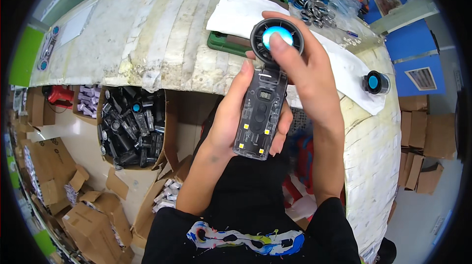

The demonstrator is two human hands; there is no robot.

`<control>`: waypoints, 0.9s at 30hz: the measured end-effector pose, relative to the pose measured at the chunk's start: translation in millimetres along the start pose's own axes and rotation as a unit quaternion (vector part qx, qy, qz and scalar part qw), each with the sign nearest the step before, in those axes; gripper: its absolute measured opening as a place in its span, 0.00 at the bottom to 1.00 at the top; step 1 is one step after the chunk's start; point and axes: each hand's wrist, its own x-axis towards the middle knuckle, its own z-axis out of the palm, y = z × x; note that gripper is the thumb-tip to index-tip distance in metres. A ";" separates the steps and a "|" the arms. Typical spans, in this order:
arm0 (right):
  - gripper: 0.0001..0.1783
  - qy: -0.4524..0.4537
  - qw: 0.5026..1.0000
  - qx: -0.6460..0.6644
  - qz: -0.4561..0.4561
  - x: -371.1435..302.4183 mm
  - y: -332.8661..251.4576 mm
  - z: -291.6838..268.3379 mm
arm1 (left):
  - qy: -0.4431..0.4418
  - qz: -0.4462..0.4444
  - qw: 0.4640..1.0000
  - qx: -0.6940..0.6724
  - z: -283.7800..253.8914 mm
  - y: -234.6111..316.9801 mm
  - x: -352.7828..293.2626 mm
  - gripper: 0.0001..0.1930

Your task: Assembling handheld electronic devices using a manual press and hand tools.

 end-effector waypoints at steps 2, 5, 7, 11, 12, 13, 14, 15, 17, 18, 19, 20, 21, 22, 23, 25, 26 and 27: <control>0.22 -0.002 1.000 -0.007 -0.006 -1.2 4.7 0.5 | -0.009 -0.002 0.999 0.037 -5.6 -2.6 -2.5 0.35; 0.21 0.006 1.000 -0.012 -0.012 -3.5 5.7 -3.7 | -0.016 0.003 1.000 0.025 -4.2 -7.4 -0.9 0.34; 0.21 0.007 1.000 -0.007 -0.016 -3.8 6.1 -0.5 | -0.013 0.005 1.000 0.019 -5.4 -7.3 -3.9 0.34; 0.23 0.017 0.999 -0.040 -0.015 -4.5 4.3 8.5 | -0.019 0.004 1.000 0.024 -15.7 -6.3 -11.0 0.35; 0.24 0.025 0.997 -0.062 -0.037 -5.8 7.8 5.7 | -0.015 -0.014 0.999 0.027 -20.5 -9.3 -12.0 0.35; 0.24 0.041 0.995 -0.087 -0.036 -7.5 7.7 5.6 | -0.002 -0.011 1.000 0.017 -22.7 -14.0 -13.6 0.35; 0.25 0.050 0.991 -0.117 -0.042 -9.4 6.5 0.6 | 0.010 -0.021 1.000 0.001 -22.4 -19.3 -14.2 0.34; 0.26 0.041 0.994 -0.098 -0.027 -10.9 9.9 5.6 | 0.013 -0.019 1.000 0.014 -28.9 -22.0 -20.8 0.35; 0.25 0.022 0.999 -0.045 0.004 -15.2 12.9 12.5 | 0.027 -0.009 0.999 0.030 -30.1 -24.7 -29.2 0.31; 0.24 0.008 0.999 -0.047 0.008 -16.4 16.7 19.7 | 0.043 -0.004 0.999 0.030 -32.4 -24.0 -36.6 0.30; 0.23 0.001 0.998 -0.055 0.009 -16.9 19.9 24.7 | 0.042 0.011 0.999 0.026 -36.7 -26.1 -40.6 0.30; 0.22 -0.011 0.999 -0.052 0.005 -16.4 22.0 29.9 | 0.054 0.016 0.998 0.023 -40.6 -26.7 -46.0 0.30; 0.21 -0.016 0.998 -0.066 0.001 -18.6 23.1 32.4 | 0.060 0.019 0.998 0.008 -41.3 -28.7 -50.9 0.28; 0.21 -0.018 0.996 -0.083 -0.005 -20.3 23.4 34.5 | 0.064 0.019 0.998 -0.008 -41.6 -30.0 -55.4 0.26; 0.21 -0.016 0.997 -0.080 -0.005 -21.4 22.4 38.1 | 0.064 0.021 0.998 -0.003 -43.1 -30.3 -59.8 0.26; 0.22 -0.028 0.997 -0.077 0.016 -22.2 22.4 46.2 | 0.066 0.020 0.997 -0.032 -51.1 -30.9 -73.6 0.27; 0.25 -0.072 0.996 -0.049 0.026 -22.0 21.2 50.8 | 0.058 0.026 0.998 -0.029 -53.5 -28.5 -82.8 0.29; 0.28 -0.118 0.991 -0.059 0.009 -19.5 25.8 48.5 | 0.078 0.033 0.996 -0.031 -49.0 -26.0 -88.0 0.31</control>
